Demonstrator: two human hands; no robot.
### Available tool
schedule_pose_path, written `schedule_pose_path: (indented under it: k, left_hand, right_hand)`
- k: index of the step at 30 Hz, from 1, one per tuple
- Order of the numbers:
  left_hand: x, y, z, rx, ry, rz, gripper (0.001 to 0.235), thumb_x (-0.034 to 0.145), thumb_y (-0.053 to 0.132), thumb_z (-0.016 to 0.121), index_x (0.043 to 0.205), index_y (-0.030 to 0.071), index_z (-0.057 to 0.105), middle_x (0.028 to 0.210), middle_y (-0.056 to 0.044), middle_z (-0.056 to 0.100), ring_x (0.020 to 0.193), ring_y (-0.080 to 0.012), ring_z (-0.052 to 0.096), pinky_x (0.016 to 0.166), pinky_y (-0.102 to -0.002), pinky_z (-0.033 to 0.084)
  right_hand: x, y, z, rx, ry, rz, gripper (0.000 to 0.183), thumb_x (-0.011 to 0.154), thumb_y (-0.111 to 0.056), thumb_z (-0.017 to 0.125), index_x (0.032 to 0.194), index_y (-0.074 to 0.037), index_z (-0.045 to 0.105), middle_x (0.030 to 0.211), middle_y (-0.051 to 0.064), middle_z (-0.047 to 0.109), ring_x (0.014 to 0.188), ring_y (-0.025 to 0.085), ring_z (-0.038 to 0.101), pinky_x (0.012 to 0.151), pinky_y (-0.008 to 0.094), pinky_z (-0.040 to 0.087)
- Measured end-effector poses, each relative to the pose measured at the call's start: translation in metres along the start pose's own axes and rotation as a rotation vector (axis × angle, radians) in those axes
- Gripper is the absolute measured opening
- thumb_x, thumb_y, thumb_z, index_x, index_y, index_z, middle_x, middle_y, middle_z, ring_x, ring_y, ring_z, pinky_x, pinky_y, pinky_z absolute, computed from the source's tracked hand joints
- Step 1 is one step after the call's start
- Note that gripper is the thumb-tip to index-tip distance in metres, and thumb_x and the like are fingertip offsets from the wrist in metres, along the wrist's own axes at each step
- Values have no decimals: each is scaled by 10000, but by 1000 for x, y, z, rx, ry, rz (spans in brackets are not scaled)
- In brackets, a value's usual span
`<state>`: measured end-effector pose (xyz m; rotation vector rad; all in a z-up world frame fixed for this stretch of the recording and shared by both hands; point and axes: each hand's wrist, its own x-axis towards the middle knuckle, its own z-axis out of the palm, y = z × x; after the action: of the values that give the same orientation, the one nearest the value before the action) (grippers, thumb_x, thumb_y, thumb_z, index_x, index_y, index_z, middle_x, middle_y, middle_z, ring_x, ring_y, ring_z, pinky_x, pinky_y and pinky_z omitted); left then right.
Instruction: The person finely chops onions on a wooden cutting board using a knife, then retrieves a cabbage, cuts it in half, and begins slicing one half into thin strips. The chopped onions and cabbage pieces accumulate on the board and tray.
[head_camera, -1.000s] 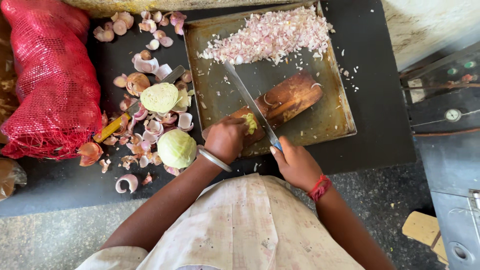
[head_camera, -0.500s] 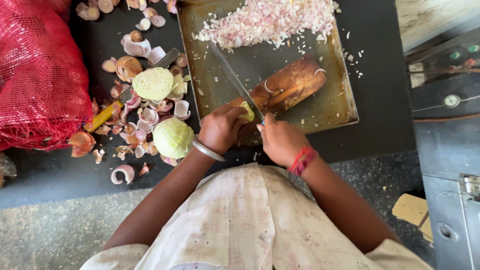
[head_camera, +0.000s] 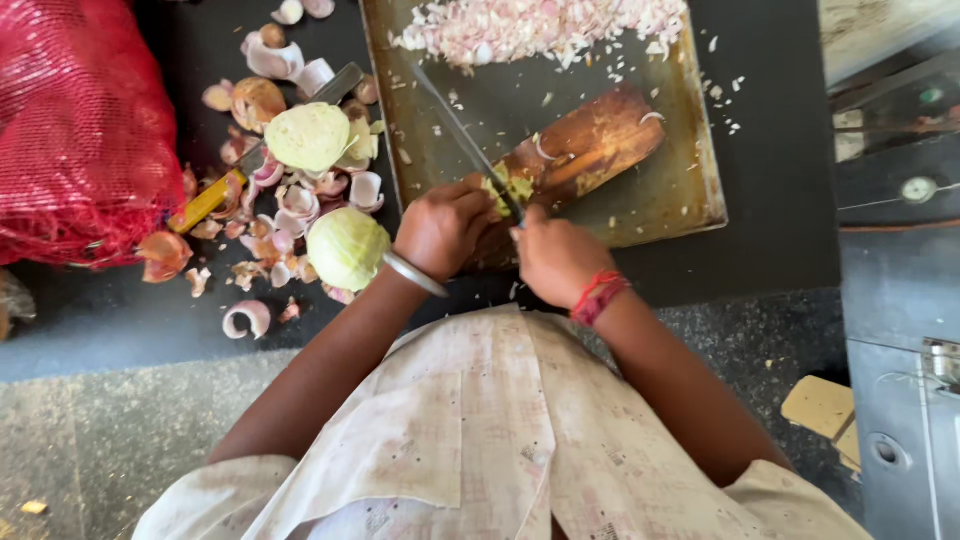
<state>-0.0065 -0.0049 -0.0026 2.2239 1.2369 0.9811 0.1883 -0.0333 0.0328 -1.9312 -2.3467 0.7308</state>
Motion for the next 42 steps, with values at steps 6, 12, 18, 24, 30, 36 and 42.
schedule_pose_path:
  k: [6,12,18,24,30,36,42]
  left_hand:
    - [3,-3,1,-19,74,67,110,862,119,770,935,47,729,1014,-140,733,907,-331,666,814,-429,560]
    - [0,-4,-2,5,64,147,173,877,125,779,1019,33,744,1068,-131,724,951,-323,686,834,-405,573]
    - [-7,2,-6,-3,12,47,255,809,183,831,995,27,754,991,-136,694,917,-337,687,808,-421,567]
    - [-2,-5,-8,21,2,63,179,799,178,810,909,58,738,927,-119,702,899,-328,681,824,-425,566]
    - [-1,-6,-6,7,-32,29,137,759,150,790,818,49,718,837,-129,687,854,-352,672,767,-451,550]
    - [1,-10,-4,-9,-28,10,44,842,85,723,838,46,702,880,-137,685,868,-353,677,773,-445,556]
    - [-3,-8,-3,11,-14,37,85,846,117,734,810,56,688,859,-139,664,853,-357,663,758,-454,549]
  right_hand:
    - [8,-4,5,-15,-41,22,303,1030,-290,511,1054,11,527,741,274,699,707,499,677,667,617,517]
    - [3,-2,-10,56,8,22,285,1019,-288,523,1029,-2,525,761,273,695,721,502,673,649,620,508]
    - [-6,-7,-9,2,1,62,294,1030,-290,518,1036,4,513,754,277,696,709,496,674,645,616,514]
    - [5,-6,0,10,-30,15,320,1034,-294,490,1052,23,532,797,277,707,759,498,681,697,615,525]
    - [8,-7,3,-18,-77,61,355,1031,-325,491,1076,21,553,840,306,700,801,514,679,748,622,523]
    - [8,-1,8,29,-20,51,373,1024,-327,500,1072,38,555,831,329,691,781,527,672,730,621,520]
    - [2,-11,10,-43,-3,52,356,1035,-332,494,1074,15,558,826,293,708,778,508,690,710,618,533]
